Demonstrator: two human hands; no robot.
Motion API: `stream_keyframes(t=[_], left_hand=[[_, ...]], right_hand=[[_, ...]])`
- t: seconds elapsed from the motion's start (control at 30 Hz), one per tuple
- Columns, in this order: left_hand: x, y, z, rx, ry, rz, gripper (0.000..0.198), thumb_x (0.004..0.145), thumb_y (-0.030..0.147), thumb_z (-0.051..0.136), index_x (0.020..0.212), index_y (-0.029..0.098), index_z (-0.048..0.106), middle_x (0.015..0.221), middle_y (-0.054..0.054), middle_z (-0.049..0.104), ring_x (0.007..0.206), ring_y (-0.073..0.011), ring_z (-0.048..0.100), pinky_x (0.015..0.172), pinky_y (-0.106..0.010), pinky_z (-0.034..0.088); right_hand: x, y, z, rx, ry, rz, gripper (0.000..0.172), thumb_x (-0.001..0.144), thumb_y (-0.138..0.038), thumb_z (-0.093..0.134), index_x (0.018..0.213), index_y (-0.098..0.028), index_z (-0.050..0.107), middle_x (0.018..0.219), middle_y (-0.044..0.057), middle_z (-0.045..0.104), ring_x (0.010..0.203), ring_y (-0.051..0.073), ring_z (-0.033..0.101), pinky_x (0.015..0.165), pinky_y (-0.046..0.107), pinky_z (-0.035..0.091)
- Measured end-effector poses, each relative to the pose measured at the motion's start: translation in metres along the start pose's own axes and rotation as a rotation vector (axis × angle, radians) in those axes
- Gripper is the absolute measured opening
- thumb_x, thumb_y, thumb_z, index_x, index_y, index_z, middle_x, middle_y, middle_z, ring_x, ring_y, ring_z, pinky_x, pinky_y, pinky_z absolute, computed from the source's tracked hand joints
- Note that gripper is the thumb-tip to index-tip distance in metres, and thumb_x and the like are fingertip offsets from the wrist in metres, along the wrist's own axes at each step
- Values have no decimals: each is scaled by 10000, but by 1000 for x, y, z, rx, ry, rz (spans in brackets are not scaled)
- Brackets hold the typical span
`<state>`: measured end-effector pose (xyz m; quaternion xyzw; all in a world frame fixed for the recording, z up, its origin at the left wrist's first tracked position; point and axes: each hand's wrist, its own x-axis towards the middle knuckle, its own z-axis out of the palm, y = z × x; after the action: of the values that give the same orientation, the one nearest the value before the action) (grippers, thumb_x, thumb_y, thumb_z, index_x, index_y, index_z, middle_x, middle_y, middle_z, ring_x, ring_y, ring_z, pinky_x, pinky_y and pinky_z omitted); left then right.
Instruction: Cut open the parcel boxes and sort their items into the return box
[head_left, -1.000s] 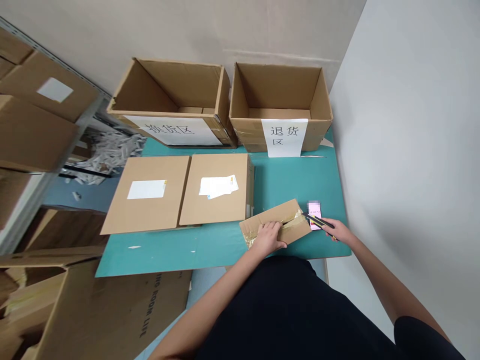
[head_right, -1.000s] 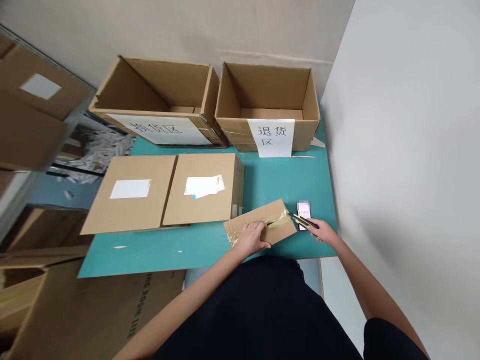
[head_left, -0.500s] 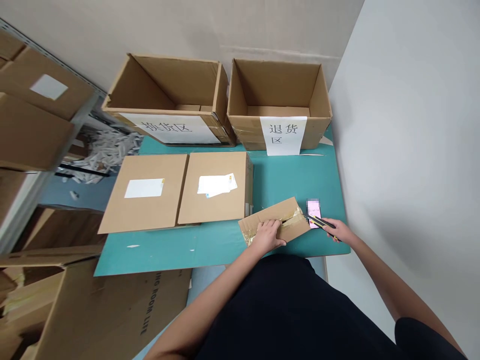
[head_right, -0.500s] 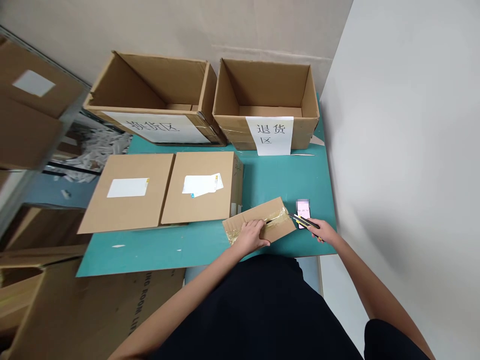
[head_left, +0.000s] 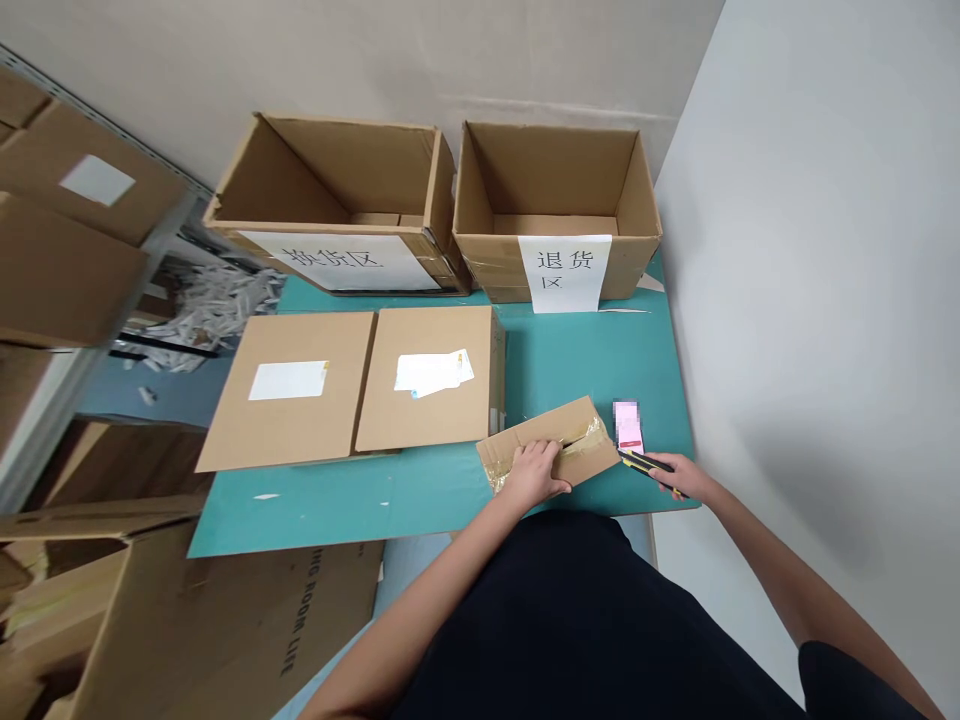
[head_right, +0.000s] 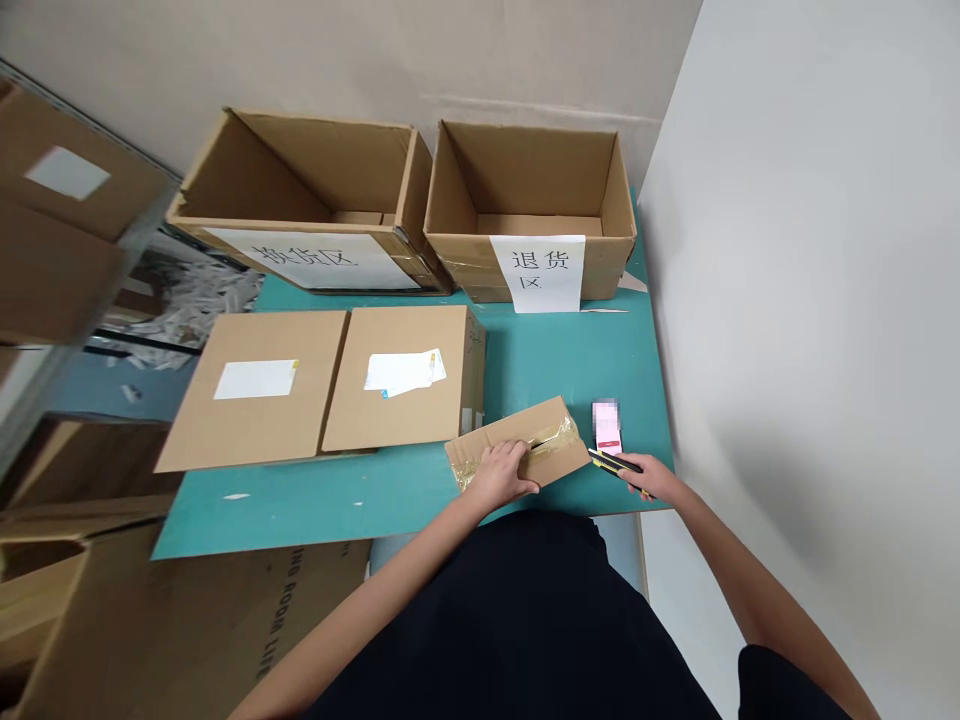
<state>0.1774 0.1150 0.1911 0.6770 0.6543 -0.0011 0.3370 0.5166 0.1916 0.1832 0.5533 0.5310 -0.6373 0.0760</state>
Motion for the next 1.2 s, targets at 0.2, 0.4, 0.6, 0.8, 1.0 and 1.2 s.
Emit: stream_keyframes(t=[0.2, 0.4, 0.6, 0.8, 1.0, 1.2], left_hand=[[0, -2, 0, 11, 1, 9, 682, 653, 486, 876, 1206, 231, 570, 1227, -115, 634, 1195, -336, 543, 957, -406, 346], [0, -2, 0, -20, 3, 17, 684, 656, 472, 872, 1217, 226, 566, 1247, -121, 629, 1199, -345, 539, 974, -414, 345], [1, -5, 3, -35, 12, 25, 673, 652, 485, 868, 1205, 245, 570, 1232, -108, 631, 1200, -341, 535, 966, -410, 345], [1, -6, 4, -25, 18, 31, 665, 654, 494, 868, 1188, 230, 571, 1216, -112, 638, 1197, -339, 536, 967, -413, 346], [1, -6, 4, -32, 18, 24, 665, 652, 496, 867, 1193, 245, 571, 1223, -107, 633, 1196, -335, 535, 967, -407, 344], [0, -4, 5, -19, 14, 17, 668, 661, 495, 864, 1204, 240, 570, 1243, -115, 625, 1196, -333, 532, 965, -411, 340]], right_hand=[[-7, 3, -11, 17, 1, 16, 647, 874, -493, 651, 1463, -253, 533, 621, -63, 595, 404, 75, 480, 386, 194, 396], [-11, -9, -28, 73, 135, -39, 661, 870, -508, 627, 1463, -233, 529, 658, -44, 600, 433, 84, 505, 386, 193, 395], [18, -32, -4, 64, 146, -107, 644, 866, -510, 612, 1447, -239, 546, 658, -45, 591, 425, 78, 500, 365, 181, 368], [35, -36, 12, 93, 160, -153, 619, 884, -503, 581, 1441, -233, 550, 645, -52, 575, 406, 74, 484, 348, 177, 349], [33, -32, 10, 81, 142, -141, 611, 897, -474, 581, 1458, -236, 530, 623, -65, 562, 393, 72, 482, 344, 177, 358], [24, -28, 2, 30, 109, -82, 596, 908, -425, 593, 1477, -271, 506, 607, -77, 570, 380, 71, 477, 347, 176, 367]])
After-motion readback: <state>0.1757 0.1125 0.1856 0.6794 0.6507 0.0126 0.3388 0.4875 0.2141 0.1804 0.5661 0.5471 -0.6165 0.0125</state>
